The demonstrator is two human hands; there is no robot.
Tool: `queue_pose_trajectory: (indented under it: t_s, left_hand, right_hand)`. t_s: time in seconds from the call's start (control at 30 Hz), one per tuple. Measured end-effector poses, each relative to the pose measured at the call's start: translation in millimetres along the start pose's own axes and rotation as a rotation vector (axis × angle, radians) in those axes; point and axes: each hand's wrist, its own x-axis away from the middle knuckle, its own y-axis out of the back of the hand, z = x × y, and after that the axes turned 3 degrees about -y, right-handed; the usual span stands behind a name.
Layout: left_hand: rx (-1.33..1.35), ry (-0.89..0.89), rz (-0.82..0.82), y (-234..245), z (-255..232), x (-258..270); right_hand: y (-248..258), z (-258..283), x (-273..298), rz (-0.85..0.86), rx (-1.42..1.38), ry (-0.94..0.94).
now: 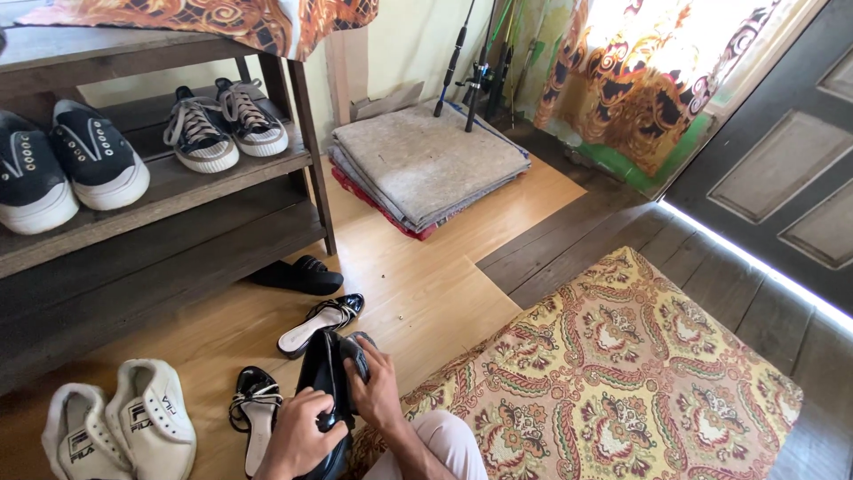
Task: The person sits on a rug and wipes several pairs of shoes with a black cloth, including sneakers, loafers, and sandals. They then place some of the cleaned shoes onto a wooden shoe rack.
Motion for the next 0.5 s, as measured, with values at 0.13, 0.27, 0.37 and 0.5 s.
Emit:
queue_pose_trajectory:
  t_s: [0.13,0.27,0.37,0.5]
  left_hand:
    - [0.037,-0.071,-0.066,-8,17,-5]
    - [0.044,0.017,-0.121,-20,52,-9]
    - [0.046,0.111,-0.146,-24,68,-9]
    - [0.145,0.017,-0.173,-44,81,-7]
  right_hand:
    - [-2,-2,0,0.030,0.007,0.046]
    - [14,21,11,0.144,0.041,0.355]
    - [16,27,21,0.202,-0.024,0.436]
    - [17,23,20,0.144,0.024,0.330]
